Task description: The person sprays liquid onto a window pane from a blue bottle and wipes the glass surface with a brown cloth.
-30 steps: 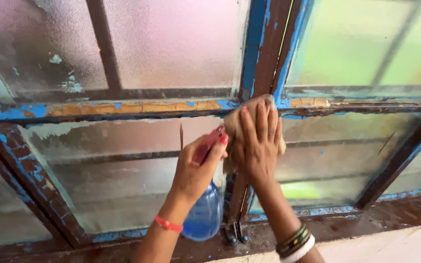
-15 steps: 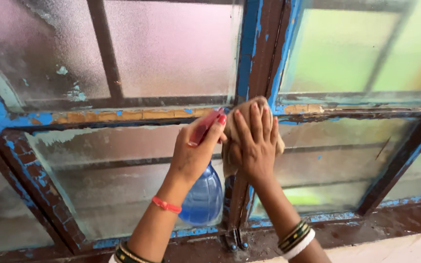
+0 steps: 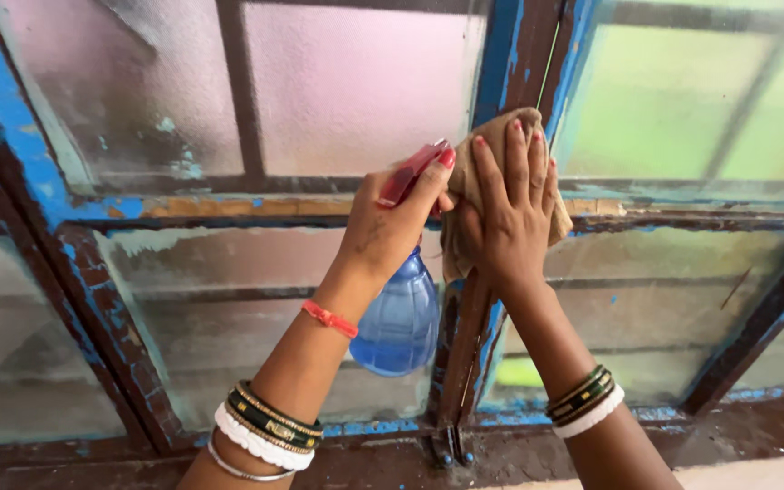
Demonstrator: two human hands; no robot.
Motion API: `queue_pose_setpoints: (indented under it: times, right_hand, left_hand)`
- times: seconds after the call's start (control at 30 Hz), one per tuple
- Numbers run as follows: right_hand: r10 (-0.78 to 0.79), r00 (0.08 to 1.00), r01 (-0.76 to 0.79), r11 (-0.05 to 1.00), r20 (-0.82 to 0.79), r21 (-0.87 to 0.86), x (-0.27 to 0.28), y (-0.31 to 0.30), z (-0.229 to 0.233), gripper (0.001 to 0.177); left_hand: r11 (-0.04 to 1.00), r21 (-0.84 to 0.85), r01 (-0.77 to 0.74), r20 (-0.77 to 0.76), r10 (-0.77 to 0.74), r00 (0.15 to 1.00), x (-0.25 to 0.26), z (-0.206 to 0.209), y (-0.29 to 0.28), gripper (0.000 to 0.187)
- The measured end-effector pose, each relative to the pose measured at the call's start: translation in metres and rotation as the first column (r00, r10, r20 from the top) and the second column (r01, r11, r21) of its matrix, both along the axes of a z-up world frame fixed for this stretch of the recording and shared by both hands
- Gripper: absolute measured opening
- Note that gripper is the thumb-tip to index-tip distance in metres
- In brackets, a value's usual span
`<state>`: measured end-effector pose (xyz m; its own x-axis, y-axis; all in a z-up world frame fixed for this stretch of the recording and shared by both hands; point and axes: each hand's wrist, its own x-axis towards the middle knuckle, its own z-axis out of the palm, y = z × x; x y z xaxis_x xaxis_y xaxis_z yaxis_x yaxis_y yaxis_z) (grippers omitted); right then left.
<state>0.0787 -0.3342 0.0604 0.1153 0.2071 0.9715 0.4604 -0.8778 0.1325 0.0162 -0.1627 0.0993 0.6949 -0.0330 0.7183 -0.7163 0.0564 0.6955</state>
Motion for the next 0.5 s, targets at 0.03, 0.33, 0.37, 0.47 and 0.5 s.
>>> queue_pose_setpoints:
  times: [0.03,0.33,0.37,0.47,0.5]
  right_hand:
    - [-0.001,1.0,0.001,1.0,0.002,-0.007,0.0,0.0,0.003,0.062]
    - [-0.002,0.997,-0.002,0.999,0.073,0.051,0.008,0.017,0.083,0.062]
    - [-0.012,0.997,0.007,0.998,0.072,0.057,0.008,0.019,0.085,0.061]
    - [-0.033,0.996,0.028,0.998,0.085,0.058,0.01,0.023,0.081,0.062]
    - [-0.03,0.995,0.026,0.999,0.095,0.048,0.008,0.025,0.074,0.062]
  left_hand:
    - [1.0,-0.005,0.004,-0.01,-0.004,1.0,0.0,0.001,0.002,0.04]
    - [1.0,-0.004,-0.008,0.08,0.009,0.997,0.005,0.033,0.031,0.045]
    - [1.0,-0.014,-0.011,0.083,0.012,0.997,0.005,0.036,0.035,0.046]
    - [0.997,-0.034,-0.062,0.001,0.063,0.998,0.002,0.044,0.046,0.046]
    - [0.995,-0.038,-0.087,-0.043,0.085,0.995,0.001,0.045,0.05,0.045]
